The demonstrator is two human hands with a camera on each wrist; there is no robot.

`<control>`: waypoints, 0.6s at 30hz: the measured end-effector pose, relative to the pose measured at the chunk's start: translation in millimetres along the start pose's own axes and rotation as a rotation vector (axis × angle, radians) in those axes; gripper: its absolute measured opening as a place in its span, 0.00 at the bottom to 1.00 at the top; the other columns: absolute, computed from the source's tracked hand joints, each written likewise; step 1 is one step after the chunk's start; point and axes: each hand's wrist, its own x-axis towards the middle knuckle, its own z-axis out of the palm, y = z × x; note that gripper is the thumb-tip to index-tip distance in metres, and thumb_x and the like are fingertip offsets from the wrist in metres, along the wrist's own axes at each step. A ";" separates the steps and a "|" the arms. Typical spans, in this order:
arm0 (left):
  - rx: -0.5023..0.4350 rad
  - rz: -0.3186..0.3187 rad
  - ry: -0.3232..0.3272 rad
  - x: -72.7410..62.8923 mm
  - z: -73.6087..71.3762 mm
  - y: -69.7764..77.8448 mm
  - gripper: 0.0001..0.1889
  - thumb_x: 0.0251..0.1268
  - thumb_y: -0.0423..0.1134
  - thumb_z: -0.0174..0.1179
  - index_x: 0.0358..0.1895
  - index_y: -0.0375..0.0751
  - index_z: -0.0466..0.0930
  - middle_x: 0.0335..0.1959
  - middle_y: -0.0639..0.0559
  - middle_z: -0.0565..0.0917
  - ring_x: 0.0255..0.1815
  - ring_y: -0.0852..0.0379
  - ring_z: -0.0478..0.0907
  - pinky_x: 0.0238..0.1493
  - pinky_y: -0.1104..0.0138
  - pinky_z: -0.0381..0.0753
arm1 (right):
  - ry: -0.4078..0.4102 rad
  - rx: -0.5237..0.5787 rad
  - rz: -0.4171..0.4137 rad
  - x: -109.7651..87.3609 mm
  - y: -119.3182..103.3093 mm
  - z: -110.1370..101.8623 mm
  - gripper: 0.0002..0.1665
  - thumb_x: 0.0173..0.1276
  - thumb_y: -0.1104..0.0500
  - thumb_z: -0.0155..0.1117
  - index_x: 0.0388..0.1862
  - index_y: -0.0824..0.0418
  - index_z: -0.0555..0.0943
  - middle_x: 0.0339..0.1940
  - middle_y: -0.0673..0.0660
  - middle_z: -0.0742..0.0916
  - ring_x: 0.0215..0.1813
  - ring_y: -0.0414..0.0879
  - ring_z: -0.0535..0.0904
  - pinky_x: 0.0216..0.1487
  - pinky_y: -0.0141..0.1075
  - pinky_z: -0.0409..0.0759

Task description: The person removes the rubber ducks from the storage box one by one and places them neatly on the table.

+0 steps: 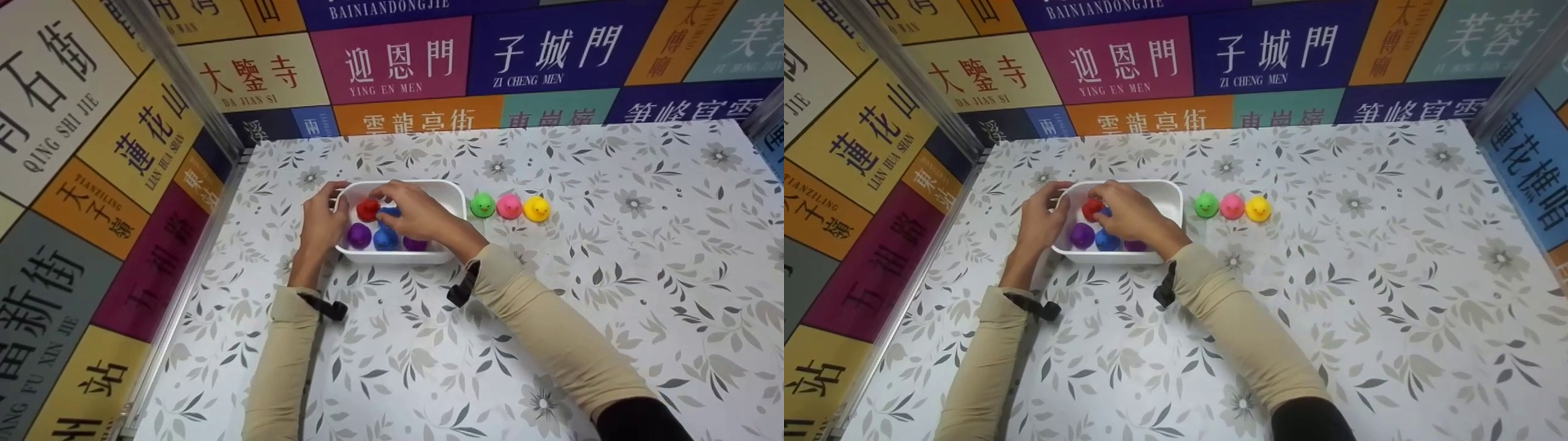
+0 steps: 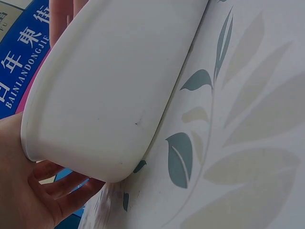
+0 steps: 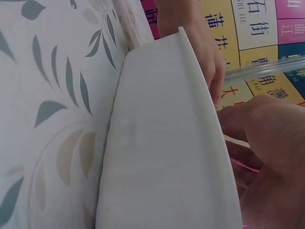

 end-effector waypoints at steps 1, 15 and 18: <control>0.000 0.000 -0.001 -0.1 0.0 -0.2 0.16 0.80 0.36 0.58 0.64 0.44 0.86 0.55 0.42 0.92 0.51 0.46 0.88 0.58 0.54 0.85 | -0.010 -0.018 0.004 2.6 -1.0 2.0 0.27 0.76 0.60 0.70 0.71 0.65 0.81 0.65 0.64 0.87 0.69 0.60 0.82 0.75 0.51 0.76; 0.019 0.023 -0.003 -0.3 0.9 -1.3 0.17 0.79 0.35 0.58 0.64 0.44 0.86 0.55 0.43 0.92 0.52 0.46 0.90 0.58 0.54 0.86 | -0.075 -0.260 0.135 20.7 -14.4 23.3 0.25 0.78 0.52 0.68 0.69 0.59 0.82 0.69 0.60 0.82 0.71 0.57 0.78 0.72 0.53 0.78; 0.020 0.026 0.000 0.1 0.1 -1.2 0.17 0.78 0.35 0.58 0.64 0.44 0.86 0.55 0.43 0.92 0.52 0.46 0.90 0.59 0.54 0.86 | -0.065 -0.246 0.146 23.1 -15.1 26.1 0.25 0.77 0.53 0.68 0.68 0.61 0.82 0.67 0.61 0.83 0.68 0.58 0.79 0.70 0.53 0.80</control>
